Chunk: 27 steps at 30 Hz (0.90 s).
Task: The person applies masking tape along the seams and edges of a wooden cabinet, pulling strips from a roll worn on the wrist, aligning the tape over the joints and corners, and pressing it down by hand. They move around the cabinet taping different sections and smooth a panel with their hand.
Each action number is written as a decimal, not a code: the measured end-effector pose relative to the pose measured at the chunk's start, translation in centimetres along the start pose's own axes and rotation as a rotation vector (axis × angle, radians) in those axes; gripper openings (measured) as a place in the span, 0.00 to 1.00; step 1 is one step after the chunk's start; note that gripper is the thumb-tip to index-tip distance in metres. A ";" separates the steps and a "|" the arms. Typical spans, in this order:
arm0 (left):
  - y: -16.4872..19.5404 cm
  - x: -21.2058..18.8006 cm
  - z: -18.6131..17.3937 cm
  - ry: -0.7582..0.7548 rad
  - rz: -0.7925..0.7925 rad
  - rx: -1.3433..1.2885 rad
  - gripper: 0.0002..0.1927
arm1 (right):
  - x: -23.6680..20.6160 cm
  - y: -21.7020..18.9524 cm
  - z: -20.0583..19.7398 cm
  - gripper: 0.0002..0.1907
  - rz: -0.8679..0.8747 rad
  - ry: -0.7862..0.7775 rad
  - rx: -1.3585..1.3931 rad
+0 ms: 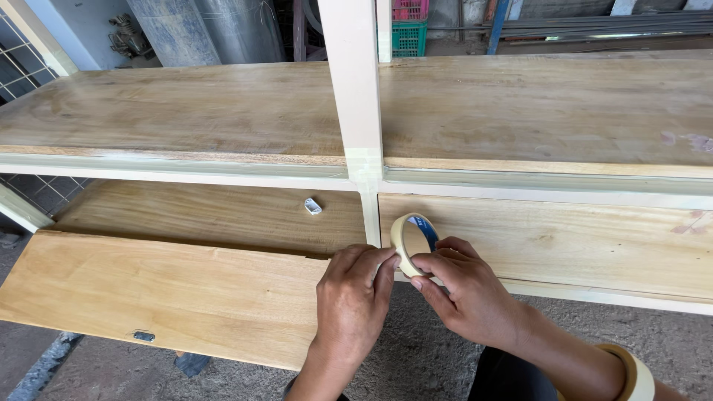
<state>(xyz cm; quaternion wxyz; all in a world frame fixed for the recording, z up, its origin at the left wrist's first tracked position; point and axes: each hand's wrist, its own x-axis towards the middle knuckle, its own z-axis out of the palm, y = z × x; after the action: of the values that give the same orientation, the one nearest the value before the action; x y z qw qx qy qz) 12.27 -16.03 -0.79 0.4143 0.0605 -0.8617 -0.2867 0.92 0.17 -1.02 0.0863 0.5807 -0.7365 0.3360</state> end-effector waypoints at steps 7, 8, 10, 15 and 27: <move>-1.8 1.0 -0.6 -0.143 -0.202 -0.262 0.05 | 1.6 -1.9 -2.5 0.14 -0.127 -0.062 -0.178; -2.0 1.3 -0.8 -0.173 -0.253 -0.253 0.05 | 2.0 -2.1 -2.8 0.14 -0.148 -0.067 -0.205; -2.4 1.8 -1.0 -0.205 -0.302 -0.422 0.05 | 2.8 -2.5 -3.6 0.12 -0.095 -0.109 -0.251; -3.1 2.7 -1.1 -0.231 -0.318 -0.772 0.05 | 4.4 -3.4 -5.1 0.12 -0.088 -0.123 -0.324; -4.3 4.6 1.8 0.263 -0.227 -0.912 0.02 | 9.5 -4.7 -6.7 0.23 0.218 -0.255 -0.615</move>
<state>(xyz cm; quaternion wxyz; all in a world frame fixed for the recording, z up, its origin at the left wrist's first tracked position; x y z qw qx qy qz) 7.30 -20.39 -0.89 0.4702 0.0021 -0.5765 -0.6682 0.49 -3.89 10.85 0.1280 0.4827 -0.8659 0.0305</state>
